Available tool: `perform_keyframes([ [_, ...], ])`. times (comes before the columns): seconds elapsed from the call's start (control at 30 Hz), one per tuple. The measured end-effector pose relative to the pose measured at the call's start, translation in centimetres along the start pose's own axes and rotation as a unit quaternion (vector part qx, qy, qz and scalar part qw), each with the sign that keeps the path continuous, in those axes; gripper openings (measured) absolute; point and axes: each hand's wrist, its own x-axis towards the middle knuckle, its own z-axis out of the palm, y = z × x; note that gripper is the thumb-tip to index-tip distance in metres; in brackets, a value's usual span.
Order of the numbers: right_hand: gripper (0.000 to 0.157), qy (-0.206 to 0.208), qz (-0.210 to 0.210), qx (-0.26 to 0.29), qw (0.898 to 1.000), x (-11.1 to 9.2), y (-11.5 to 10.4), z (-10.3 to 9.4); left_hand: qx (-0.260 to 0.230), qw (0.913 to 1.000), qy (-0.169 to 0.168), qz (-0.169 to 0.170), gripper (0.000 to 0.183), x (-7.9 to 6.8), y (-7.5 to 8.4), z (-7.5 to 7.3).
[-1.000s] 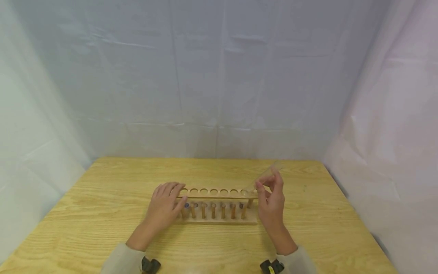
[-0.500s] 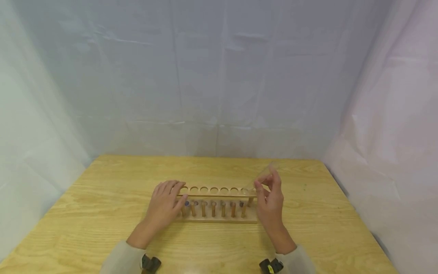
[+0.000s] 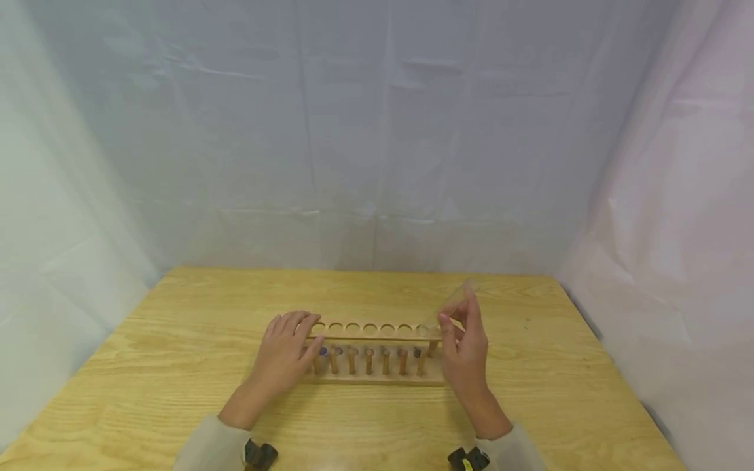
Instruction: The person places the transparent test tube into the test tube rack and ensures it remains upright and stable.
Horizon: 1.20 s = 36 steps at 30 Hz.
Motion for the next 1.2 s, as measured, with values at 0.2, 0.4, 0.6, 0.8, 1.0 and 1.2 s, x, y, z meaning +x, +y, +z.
perform_keyframes([
  [0.2, 0.063, -0.007, 0.000, 0.007, 1.000, 0.6, -1.7, 0.0, -0.002, 1.0000, -0.004, -0.004, 0.041, -0.1, 0.1, 0.1],
  [0.4, 0.068, -0.013, -0.004, 0.012, 1.000, 0.7, -1.9, 0.0, -0.006, 0.9999, -0.003, -0.007, 0.042, -0.1, 0.1, 0.2],
  [0.6, 0.070, -0.010, -0.010, 0.006, 1.000, 0.4, -0.8, 0.0, -0.006, 0.9999, -0.005, -0.012, 0.041, -0.1, 0.1, 0.2],
  [0.8, 0.071, -0.014, 0.026, 0.010, 1.000, -0.2, 0.2, -0.1, -0.005, 0.9999, -0.003, -0.014, 0.042, -0.1, 0.1, 0.1],
  [1.0, 0.069, -0.018, 0.007, 0.002, 1.000, 0.5, -1.7, -0.1, 0.000, 0.9999, -0.006, -0.016, 0.042, -0.1, 0.1, 0.1],
  [1.2, 0.072, -0.020, 0.010, -0.009, 1.000, 0.3, -1.4, -0.1, -0.002, 0.9998, -0.008, -0.017, 0.042, -0.1, 0.1, 0.1],
])
